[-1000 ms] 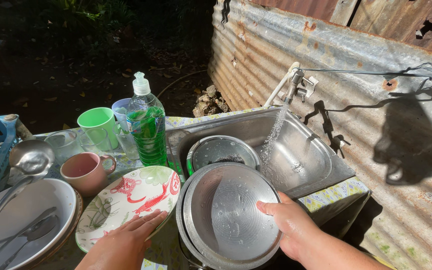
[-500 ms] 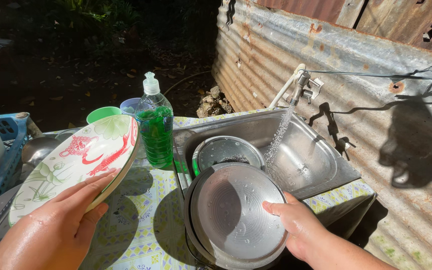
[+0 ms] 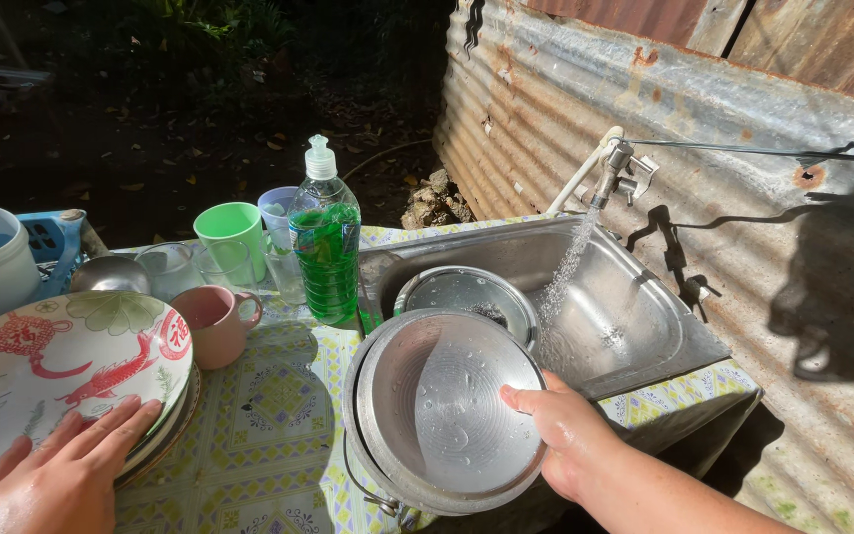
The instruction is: The person washes a metal pot, a glass lid, and a rice cooker inner pot at an outdoor sink. They use a steel wool scrubber and a green sponge with dish soap, rinsing each item under running water. The cleaned items are placed aside on the counter.
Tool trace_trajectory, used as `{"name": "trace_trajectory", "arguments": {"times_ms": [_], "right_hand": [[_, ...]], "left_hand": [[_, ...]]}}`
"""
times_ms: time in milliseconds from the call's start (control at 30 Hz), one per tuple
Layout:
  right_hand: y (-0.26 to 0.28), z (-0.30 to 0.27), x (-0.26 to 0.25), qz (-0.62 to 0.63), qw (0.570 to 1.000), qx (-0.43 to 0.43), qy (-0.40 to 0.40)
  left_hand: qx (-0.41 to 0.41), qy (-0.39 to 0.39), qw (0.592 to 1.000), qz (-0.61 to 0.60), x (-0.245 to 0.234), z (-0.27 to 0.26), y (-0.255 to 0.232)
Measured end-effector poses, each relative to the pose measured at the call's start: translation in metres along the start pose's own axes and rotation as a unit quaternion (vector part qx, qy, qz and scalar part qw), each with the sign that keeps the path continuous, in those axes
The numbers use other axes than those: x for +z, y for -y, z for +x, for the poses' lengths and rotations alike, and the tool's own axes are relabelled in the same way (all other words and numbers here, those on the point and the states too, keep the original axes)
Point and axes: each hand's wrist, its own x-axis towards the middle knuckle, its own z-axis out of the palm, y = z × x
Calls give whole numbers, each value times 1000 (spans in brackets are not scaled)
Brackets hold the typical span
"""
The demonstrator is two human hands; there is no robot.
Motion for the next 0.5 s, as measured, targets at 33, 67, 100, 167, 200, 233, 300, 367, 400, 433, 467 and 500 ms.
{"name": "trace_trajectory", "arguments": {"times_ms": [33, 67, 100, 167, 200, 233, 300, 367, 400, 433, 467, 500], "right_hand": [[1, 1, 4, -1, 1000, 7, -6], [1, 3, 9, -2, 1000, 14, -12], [0, 4, 15, 2, 1000, 12, 2], [-2, 8, 30, 11, 999, 9, 32], [-3, 10, 39, 8, 999, 13, 35], [-4, 13, 49, 5, 999, 16, 38], [-6, 14, 68, -8, 998, 23, 57], [-6, 15, 83, -28, 995, 28, 87], [-6, 15, 91, -36, 995, 37, 87], [-6, 15, 99, -44, 994, 45, 87], [-5, 14, 105, -53, 993, 53, 87], [-3, 14, 110, -79, 990, 50, 104]], "left_hand": [[16, -9, 1000, -7, -1, 0, 2], [2, -21, 1000, 4, -3, -3, 2], [-11, -33, 999, 15, -6, -7, 0], [-25, -13, 999, 24, -20, -17, -4], [-26, 18, 999, 22, -30, -19, -4], [-27, 48, 998, 19, -40, -21, -6], [-25, 75, 997, 3, -60, -27, -11], [-25, 90, 996, -10, -73, -34, -16], [-26, 93, 995, -15, -78, -38, -18], [-28, 96, 995, -20, -80, -40, -19], [-28, 88, 995, -25, -81, -43, -21], [-29, 80, 996, -30, -80, -45, -22]]}}
